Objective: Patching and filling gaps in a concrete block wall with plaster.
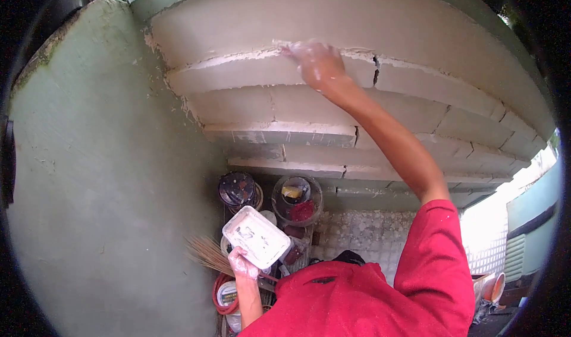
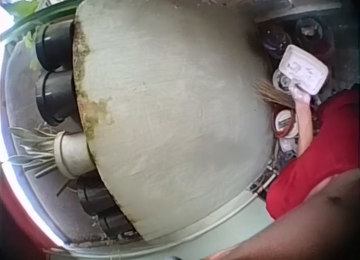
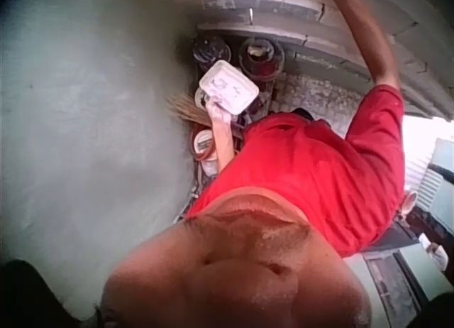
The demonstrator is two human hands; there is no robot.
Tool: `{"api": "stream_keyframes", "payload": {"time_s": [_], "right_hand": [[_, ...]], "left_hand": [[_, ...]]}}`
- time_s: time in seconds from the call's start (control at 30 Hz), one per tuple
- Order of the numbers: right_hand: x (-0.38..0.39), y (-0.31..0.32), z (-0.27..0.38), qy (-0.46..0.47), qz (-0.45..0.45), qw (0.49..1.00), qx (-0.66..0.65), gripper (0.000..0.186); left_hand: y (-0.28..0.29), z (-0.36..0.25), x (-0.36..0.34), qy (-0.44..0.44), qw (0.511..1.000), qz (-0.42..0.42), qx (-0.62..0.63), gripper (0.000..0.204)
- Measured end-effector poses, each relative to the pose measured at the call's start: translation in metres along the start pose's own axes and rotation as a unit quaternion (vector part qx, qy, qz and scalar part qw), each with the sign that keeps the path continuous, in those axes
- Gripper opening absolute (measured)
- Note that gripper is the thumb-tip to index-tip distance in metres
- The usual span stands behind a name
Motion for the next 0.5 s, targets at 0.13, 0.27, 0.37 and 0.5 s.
{"api": "stream_keyframes", "payload": {"time_s": [0.13,0.27,0.37,0.5], "right_hand": [[0.009,0.033,-0.048,-0.221,-0.033,0.965,-0.138,0.024],[0.021,0.028,-0.064,-0.357,-0.092,0.922,-0.121,0.03],[0.012,0.005,-0.051,-0.352,-0.125,0.921,-0.11,0.034],[-0.003,-0.018,-0.019,-0.344,-0.141,0.923,-0.096,0.027]], "left_hand": [[-0.003,-0.006,-0.002,-0.013,1.0,-0.003,0.006,0.072],[-0.003,-0.008,-0.012,-0.02,1.0,-0.018,-0.015,0.077],[-0.005,-0.005,-0.018,-0.015,0.999,-0.021,-0.02,0.076],[-0.003,-0.003,-0.018,-0.005,1.0,-0.022,-0.001,0.076]]}}
Point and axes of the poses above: each hand's wrist, its own x-axis away from the middle knuckle, its own y-axis out of the back of the hand, z = x × y, the point moved 4 cm from there along -x, towards the middle knuckle, and after that the axes turned 13 degrees about x, right-handed, at the moved point
